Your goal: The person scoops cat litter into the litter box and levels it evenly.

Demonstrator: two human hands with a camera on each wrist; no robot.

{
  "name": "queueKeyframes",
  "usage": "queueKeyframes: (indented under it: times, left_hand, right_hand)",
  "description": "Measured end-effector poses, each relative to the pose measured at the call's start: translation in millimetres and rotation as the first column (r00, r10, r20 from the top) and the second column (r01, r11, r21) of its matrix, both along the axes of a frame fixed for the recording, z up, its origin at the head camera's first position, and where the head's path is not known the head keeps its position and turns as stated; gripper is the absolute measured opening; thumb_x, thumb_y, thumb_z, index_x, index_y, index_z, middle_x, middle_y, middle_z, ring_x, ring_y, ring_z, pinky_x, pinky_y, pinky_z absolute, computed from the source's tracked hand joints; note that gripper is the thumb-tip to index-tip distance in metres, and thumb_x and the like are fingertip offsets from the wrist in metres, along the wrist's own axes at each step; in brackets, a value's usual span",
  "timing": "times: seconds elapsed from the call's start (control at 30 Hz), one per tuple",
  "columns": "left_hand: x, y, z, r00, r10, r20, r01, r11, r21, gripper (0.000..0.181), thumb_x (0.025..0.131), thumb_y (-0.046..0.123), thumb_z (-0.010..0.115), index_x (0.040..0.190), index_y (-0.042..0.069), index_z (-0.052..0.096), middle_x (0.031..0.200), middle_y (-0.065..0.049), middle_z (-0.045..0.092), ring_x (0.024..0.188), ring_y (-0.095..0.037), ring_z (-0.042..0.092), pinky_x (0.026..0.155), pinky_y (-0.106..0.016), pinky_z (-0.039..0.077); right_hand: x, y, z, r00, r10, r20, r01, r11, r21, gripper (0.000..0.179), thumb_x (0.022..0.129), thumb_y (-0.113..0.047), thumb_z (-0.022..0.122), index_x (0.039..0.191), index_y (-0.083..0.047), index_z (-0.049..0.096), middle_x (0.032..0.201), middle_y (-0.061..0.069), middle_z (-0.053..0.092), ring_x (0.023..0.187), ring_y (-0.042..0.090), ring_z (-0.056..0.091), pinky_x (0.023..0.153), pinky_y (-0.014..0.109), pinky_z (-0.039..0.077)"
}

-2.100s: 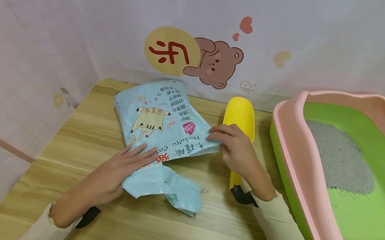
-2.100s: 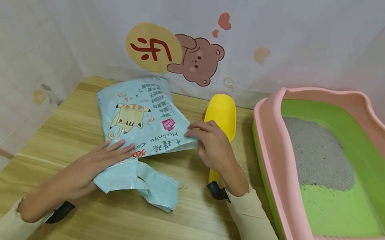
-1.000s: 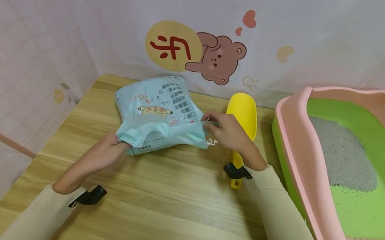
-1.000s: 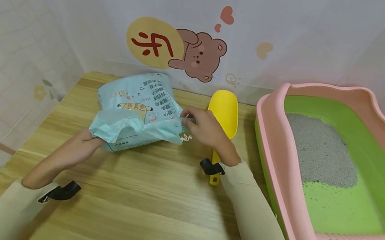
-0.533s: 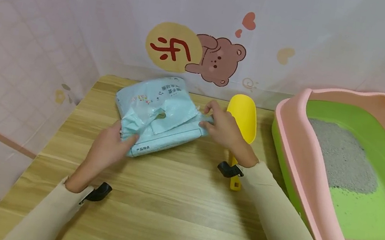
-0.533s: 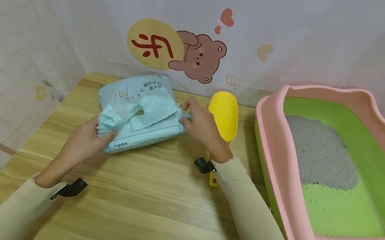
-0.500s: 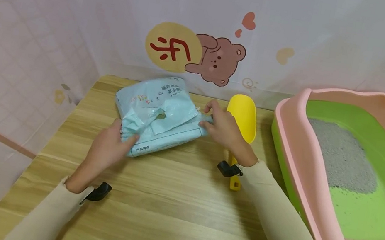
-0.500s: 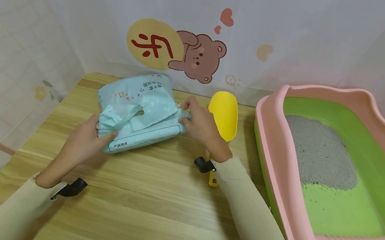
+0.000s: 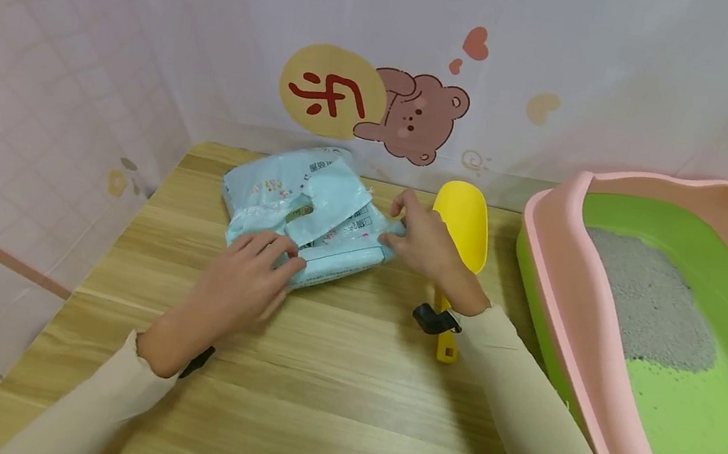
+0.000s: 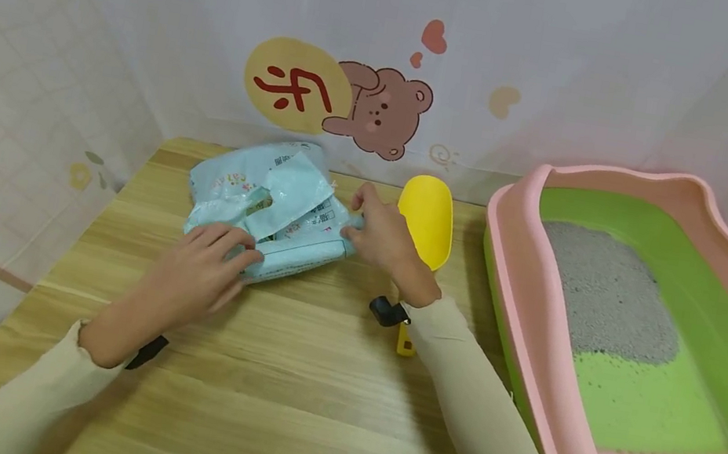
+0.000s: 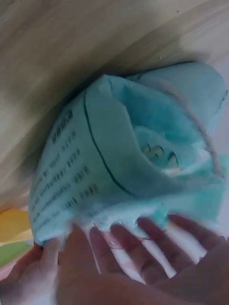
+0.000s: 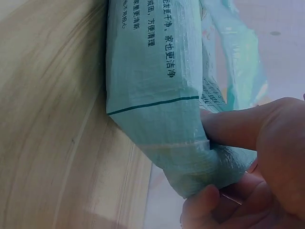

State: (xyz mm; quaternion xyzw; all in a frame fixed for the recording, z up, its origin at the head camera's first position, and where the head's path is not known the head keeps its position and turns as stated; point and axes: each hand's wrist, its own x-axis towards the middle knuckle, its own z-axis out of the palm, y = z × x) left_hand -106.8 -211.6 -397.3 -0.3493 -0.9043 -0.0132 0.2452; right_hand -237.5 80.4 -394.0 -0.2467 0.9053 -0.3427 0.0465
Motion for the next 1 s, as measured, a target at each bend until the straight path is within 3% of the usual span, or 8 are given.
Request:
queueKeyframes:
  times: [0.1, 0.23, 0.3, 0.4, 0.53, 0.63, 0.83, 1.0]
  left_hand:
    - [1.0, 4.3, -2.3, 0.985, 0.091, 0.146, -0.083, 0.995, -0.063, 0.048, 0.092, 0.025, 0.092, 0.127, -0.001, 0.071, 0.125, -0.018, 0.067, 0.116, -0.042, 0.066, 0.094, -0.054, 0.058]
    - [-1.0, 7.7, -5.6, 0.944, 0.168, 0.285, -0.159, 0.986, -0.055, 0.05, 0.091, 0.019, 0.093, 0.129, -0.004, 0.07, 0.124, -0.019, 0.069, 0.113, -0.042, 0.07, 0.094, -0.053, 0.06]
    - [-3.8, 8.4, -6.1, 0.929, 0.168, 0.329, -0.171, 0.985, -0.021, 0.045, 0.092, 0.013, 0.091, 0.127, -0.005, 0.071, 0.12, -0.018, 0.07, 0.109, -0.04, 0.072, 0.093, -0.052, 0.061]
    - [-7.1, 8.4, -4.8, 0.913, 0.16, 0.375, -0.181, 0.983, 0.019, 0.039, 0.094, 0.009, 0.089, 0.127, -0.005, 0.073, 0.119, -0.018, 0.072, 0.108, -0.038, 0.073, 0.091, -0.051, 0.062]
    - [-10.8, 6.9, -3.4, 0.895, 0.156, 0.417, -0.192, 0.98, 0.045, 0.035, 0.096, 0.009, 0.087, 0.125, -0.005, 0.075, 0.12, -0.018, 0.074, 0.11, -0.037, 0.075, 0.091, -0.052, 0.062]
    - [-12.4, 4.9, -2.7, 0.879, 0.159, 0.45, -0.21, 0.975, 0.066, 0.033, 0.096, 0.009, 0.086, 0.124, -0.004, 0.076, 0.119, -0.018, 0.076, 0.108, -0.037, 0.076, 0.091, -0.053, 0.062]
    - [-12.6, 3.4, -1.1, 0.865, 0.169, 0.472, -0.233, 0.969, 0.081, 0.028, 0.096, 0.008, 0.086, 0.12, -0.003, 0.077, 0.113, -0.017, 0.078, 0.102, -0.036, 0.076, 0.089, -0.052, 0.062]
    - [-11.6, 3.9, -2.7, 0.875, 0.175, 0.451, -0.227, 0.972, 0.063, 0.021, 0.097, 0.009, 0.085, 0.115, -0.001, 0.079, 0.105, -0.013, 0.076, 0.095, -0.033, 0.076, 0.084, -0.051, 0.062]
  right_hand:
    - [1.7, 0.4, -3.1, 1.0, -0.012, -0.012, 0.012, 1.0, -0.003, 0.041, 0.098, -0.014, 0.085, 0.12, -0.007, 0.051, 0.076, 0.006, 0.052, 0.066, 0.023, 0.048, 0.063, 0.035, 0.041]
    - [3.5, 2.8, -9.6, 0.991, -0.007, -0.133, 0.002, 0.999, -0.036, 0.039, 0.096, -0.013, 0.089, 0.11, -0.006, 0.054, 0.097, 0.011, 0.058, 0.078, 0.028, 0.054, 0.072, 0.038, 0.046]
    - [3.9, 5.5, -14.0, 0.972, 0.019, -0.235, -0.037, 0.997, -0.073, 0.035, 0.095, -0.008, 0.088, 0.105, -0.006, 0.055, 0.104, 0.013, 0.059, 0.082, 0.031, 0.056, 0.074, 0.041, 0.048]
    - [5.0, 9.5, -18.9, 0.921, 0.064, -0.385, -0.115, 0.987, -0.112, 0.027, 0.096, 0.003, 0.083, 0.099, -0.007, 0.058, 0.115, 0.017, 0.061, 0.084, 0.033, 0.059, 0.074, 0.043, 0.052]
    - [8.9, 14.6, -17.4, 0.881, 0.13, -0.456, -0.194, 0.976, -0.096, 0.016, 0.098, 0.008, 0.077, 0.1, -0.006, 0.069, 0.131, 0.02, 0.062, 0.087, 0.034, 0.067, 0.077, 0.044, 0.059]
    - [12.4, 17.0, -14.9, 0.889, 0.198, -0.413, -0.225, 0.974, -0.017, 0.012, 0.097, 0.0, 0.082, 0.107, -0.003, 0.075, 0.14, 0.021, 0.061, 0.1, 0.034, 0.07, 0.085, 0.045, 0.061]
    - [13.5, 16.2, -19.1, 0.897, 0.257, -0.359, -0.21, 0.964, 0.165, 0.037, 0.091, -0.01, 0.092, 0.122, -0.003, 0.075, 0.149, 0.019, 0.061, 0.132, 0.039, 0.059, 0.112, 0.047, 0.051]
    - [13.0, 14.4, -25.0, 0.865, 0.235, -0.443, -0.146, 0.963, 0.226, 0.021, 0.093, 0.002, 0.086, 0.113, -0.003, 0.08, 0.138, 0.019, 0.064, 0.12, 0.039, 0.06, 0.1, 0.043, 0.056]
